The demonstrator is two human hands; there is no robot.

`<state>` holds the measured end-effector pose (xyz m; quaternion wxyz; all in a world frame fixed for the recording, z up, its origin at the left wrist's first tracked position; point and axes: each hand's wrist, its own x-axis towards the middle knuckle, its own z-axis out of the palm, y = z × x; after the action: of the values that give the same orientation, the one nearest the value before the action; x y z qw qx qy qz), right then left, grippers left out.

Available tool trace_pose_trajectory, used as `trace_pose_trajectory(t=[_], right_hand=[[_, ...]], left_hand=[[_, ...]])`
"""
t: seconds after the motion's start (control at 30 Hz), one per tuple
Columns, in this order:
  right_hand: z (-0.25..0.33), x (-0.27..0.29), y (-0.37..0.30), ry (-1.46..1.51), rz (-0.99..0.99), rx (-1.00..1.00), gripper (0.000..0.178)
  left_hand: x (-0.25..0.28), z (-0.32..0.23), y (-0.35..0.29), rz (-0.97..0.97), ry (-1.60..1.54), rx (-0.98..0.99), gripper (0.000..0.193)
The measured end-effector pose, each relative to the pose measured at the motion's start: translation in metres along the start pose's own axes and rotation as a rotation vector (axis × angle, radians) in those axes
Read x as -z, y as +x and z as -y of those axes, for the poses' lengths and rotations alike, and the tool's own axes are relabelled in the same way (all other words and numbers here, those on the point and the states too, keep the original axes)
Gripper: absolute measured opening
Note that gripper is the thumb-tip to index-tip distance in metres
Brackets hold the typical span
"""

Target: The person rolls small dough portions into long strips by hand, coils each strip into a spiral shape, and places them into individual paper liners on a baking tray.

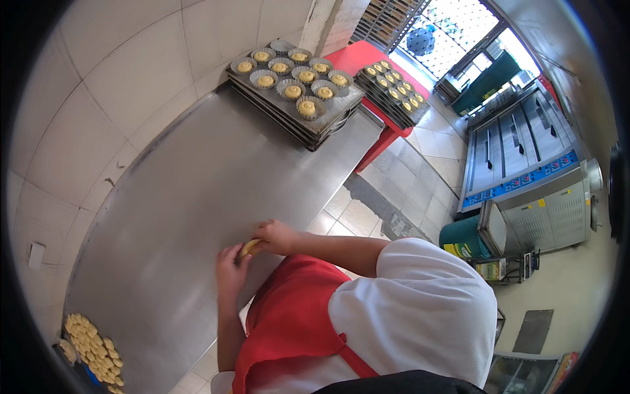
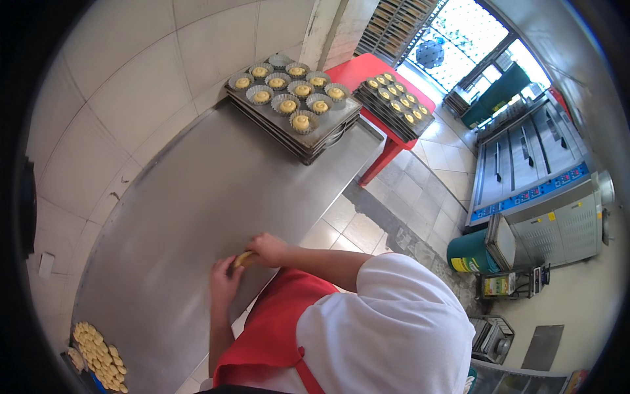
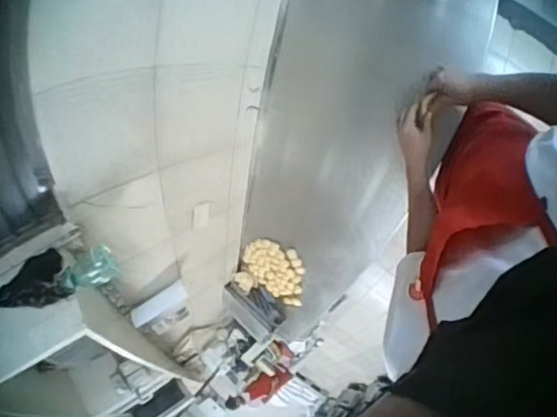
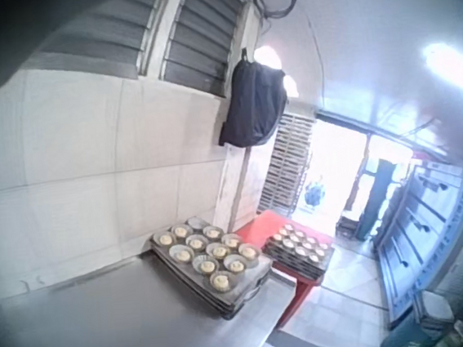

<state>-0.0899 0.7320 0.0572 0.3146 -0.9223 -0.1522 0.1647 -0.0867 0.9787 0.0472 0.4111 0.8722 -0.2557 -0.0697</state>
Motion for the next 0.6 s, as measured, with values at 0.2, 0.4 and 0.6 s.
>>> trace_pose_trajectory(t=[0.2, 0.4, 0.6], right_hand=[[0.043, -0.082, -0.036, -0.449, -0.098, 0.160, 0.081], [0.018, 0.010, 0.185, -0.491, -0.413, -0.175, 0.100], [0.008, -0.023, 0.152, -0.453, -0.326, -0.128, 0.100]], left_hand=[[-0.008, -0.001, -0.077, -0.359, -0.220, 0.240, 0.051], [0.015, 0.014, -0.089, -0.379, -0.186, 0.210, 0.049], [0.002, -0.045, -0.017, -0.331, -0.326, 0.048, 0.055]])
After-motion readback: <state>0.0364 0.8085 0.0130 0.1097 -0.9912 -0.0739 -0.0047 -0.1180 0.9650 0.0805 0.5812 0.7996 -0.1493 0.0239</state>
